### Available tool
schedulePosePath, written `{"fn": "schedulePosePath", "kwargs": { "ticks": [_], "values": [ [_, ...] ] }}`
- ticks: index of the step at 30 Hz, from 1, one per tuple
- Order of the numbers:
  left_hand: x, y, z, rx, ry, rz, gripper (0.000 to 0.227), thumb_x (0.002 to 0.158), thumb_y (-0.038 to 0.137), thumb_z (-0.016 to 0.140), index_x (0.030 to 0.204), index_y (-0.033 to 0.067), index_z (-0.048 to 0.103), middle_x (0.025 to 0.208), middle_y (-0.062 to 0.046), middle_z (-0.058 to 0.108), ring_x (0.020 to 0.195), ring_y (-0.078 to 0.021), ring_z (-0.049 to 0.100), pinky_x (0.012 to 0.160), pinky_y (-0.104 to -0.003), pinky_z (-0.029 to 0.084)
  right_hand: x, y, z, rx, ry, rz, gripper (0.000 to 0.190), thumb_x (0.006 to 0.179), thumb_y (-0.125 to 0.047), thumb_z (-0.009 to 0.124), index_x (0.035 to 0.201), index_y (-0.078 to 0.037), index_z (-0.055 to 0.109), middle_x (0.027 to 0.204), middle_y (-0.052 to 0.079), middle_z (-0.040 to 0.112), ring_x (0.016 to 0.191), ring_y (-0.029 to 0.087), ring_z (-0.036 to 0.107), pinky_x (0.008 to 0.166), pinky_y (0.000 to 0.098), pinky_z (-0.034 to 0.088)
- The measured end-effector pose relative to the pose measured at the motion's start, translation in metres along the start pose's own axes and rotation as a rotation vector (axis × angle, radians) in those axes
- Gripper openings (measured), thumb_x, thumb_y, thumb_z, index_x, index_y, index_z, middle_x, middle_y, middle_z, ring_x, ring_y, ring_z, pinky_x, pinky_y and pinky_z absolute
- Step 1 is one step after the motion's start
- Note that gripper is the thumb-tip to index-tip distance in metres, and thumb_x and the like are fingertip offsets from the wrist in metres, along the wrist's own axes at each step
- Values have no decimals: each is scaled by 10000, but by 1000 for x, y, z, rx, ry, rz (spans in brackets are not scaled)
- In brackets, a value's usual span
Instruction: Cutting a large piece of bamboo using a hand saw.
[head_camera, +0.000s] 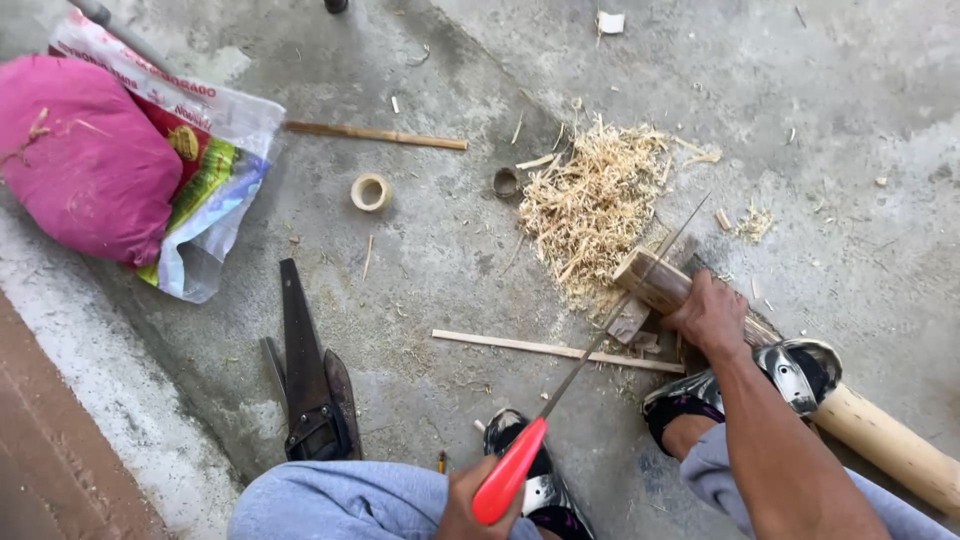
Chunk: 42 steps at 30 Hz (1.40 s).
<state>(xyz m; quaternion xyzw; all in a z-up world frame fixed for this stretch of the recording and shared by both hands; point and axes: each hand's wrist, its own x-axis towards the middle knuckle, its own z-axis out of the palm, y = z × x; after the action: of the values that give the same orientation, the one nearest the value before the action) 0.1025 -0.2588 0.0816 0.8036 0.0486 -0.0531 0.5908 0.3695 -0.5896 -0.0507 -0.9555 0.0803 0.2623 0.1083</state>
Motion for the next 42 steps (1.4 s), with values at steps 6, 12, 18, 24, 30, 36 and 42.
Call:
{"fn": "schedulePosePath", "kwargs": {
  "ticks": [6,12,18,24,30,36,42],
  "values": [
    [120,9,79,-122,-35,-125,144,910,108,729,947,-22,680,708,-115,683,584,-179,645,525,-351,529,-2,2,1,-31,-13,14,700,677,-409,952,1163,-54,595,1064,182,719,1038,333,644,974,481,394],
    [54,11,33,-41,-3,-11,158,866,90,755,972,-5,687,743,-148,702,649,-248,716,608,-363,553,-2,1,-1,-11,5,-8,743,631,-395,965,1185,-69,591,1089,163,705,1064,327,628,982,487,382],
    [-5,-24,12,-18,17,6,188,834,95,792,983,13,712,739,-139,723,656,-281,767,606,-365,579,3,9,12,-14,-22,11,672,666,-405,947,1123,-72,584,1024,154,708,987,317,638,983,490,392],
    [133,8,79,-93,25,32,129,903,108,739,929,18,651,735,-128,695,626,-222,701,582,-340,566,1,-3,-6,-37,48,-18,719,654,-366,955,1180,-43,586,1099,214,698,1093,378,630,994,524,405],
    [138,11,75,-92,40,146,140,898,102,753,917,8,652,730,-124,701,631,-192,708,599,-333,572,21,16,9,10,56,-42,607,825,-332,780,1333,-59,589,1150,279,703,1148,445,652,1006,545,446],
    [148,-3,64,-51,7,129,140,910,109,744,949,10,652,729,-118,701,628,-173,705,585,-318,582,4,-29,-14,15,130,-88,767,652,-312,921,1257,-3,565,1202,263,662,1151,432,611,996,531,416],
    [145,-2,57,-86,-22,68,138,925,110,739,952,13,644,729,-107,695,627,-158,686,576,-313,577,7,-24,-11,6,-42,-49,975,593,-312,951,1412,-67,483,1202,224,658,1136,416,627,1001,524,447]
  ]
}}
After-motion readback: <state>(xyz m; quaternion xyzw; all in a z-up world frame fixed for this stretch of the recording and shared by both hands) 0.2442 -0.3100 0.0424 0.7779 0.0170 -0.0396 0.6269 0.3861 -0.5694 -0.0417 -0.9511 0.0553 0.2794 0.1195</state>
